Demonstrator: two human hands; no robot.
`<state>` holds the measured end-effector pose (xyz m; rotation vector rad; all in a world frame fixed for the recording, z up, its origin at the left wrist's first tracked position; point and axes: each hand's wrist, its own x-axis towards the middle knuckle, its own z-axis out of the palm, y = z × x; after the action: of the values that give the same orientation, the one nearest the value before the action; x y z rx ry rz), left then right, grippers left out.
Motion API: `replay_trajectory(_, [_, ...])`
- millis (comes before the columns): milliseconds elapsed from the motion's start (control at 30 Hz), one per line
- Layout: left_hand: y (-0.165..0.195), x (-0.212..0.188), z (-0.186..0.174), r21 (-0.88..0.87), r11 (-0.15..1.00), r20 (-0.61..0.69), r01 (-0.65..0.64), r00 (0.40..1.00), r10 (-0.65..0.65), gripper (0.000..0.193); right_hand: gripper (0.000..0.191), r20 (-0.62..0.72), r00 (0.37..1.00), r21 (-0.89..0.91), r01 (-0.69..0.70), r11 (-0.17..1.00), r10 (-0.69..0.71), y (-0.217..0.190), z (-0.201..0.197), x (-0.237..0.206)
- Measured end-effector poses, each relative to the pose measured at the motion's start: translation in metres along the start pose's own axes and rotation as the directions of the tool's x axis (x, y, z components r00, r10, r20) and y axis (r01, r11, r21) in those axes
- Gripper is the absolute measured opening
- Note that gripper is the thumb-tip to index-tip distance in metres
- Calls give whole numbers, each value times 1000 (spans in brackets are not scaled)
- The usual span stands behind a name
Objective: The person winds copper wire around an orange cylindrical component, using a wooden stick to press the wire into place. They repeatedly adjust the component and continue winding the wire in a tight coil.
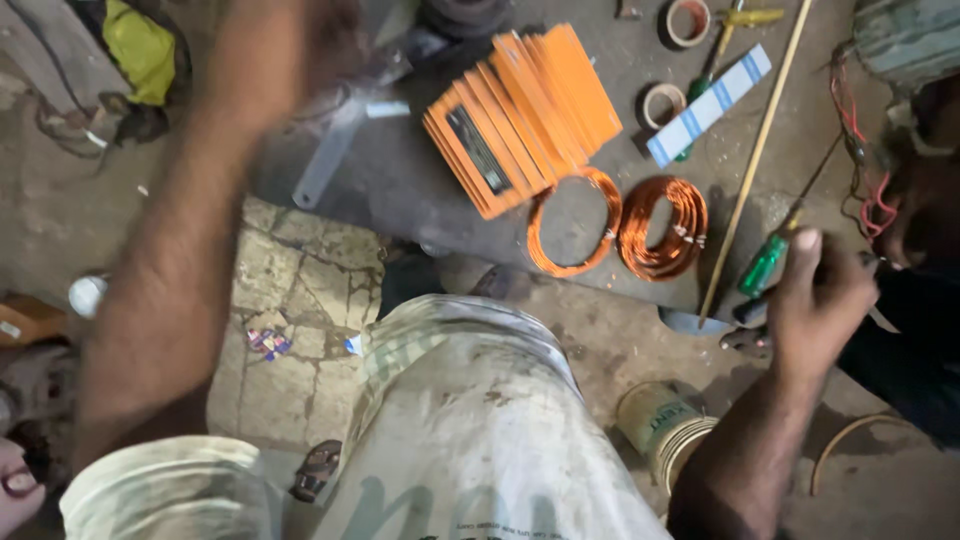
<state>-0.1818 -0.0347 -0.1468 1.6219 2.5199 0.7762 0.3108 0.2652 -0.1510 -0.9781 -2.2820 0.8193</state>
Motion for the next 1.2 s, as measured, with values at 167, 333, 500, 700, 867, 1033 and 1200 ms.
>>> replay_trajectory(167, [-25,-64,55,99,993,6,-71,997,71,21,30,-35,977,114,-205,972,211,-64,41,-40])
replay_trajectory(333, [-29,-42,10,-140,986,-51,-89,995,83,15,28,-131,929,93,-337,937,347,-126,72,-57])
replay_trajectory(500, [-80,-1,-8,-185,981,-86,65,993,-82,21,26,-184,913,43,-363,931,365,-172,90,-61])
replay_trajectory(700, [-119,38,24,-47,990,-110,-133,986,127,38,24,-226,868,69,-438,896,441,-199,118,-74])
replay_trajectory(867, [-124,40,25,-105,990,-60,-95,994,89,27,23,-261,860,39,-444,895,438,-198,127,-100])
replay_trajectory(1033, [-109,56,-20,-460,853,306,248,946,-110,19,31,-266,852,145,-427,893,450,-208,125,-118])
replay_trajectory(1200, [-44,4,-89,-795,558,407,236,890,204,13,29,-184,918,293,-291,911,352,-279,130,-121])
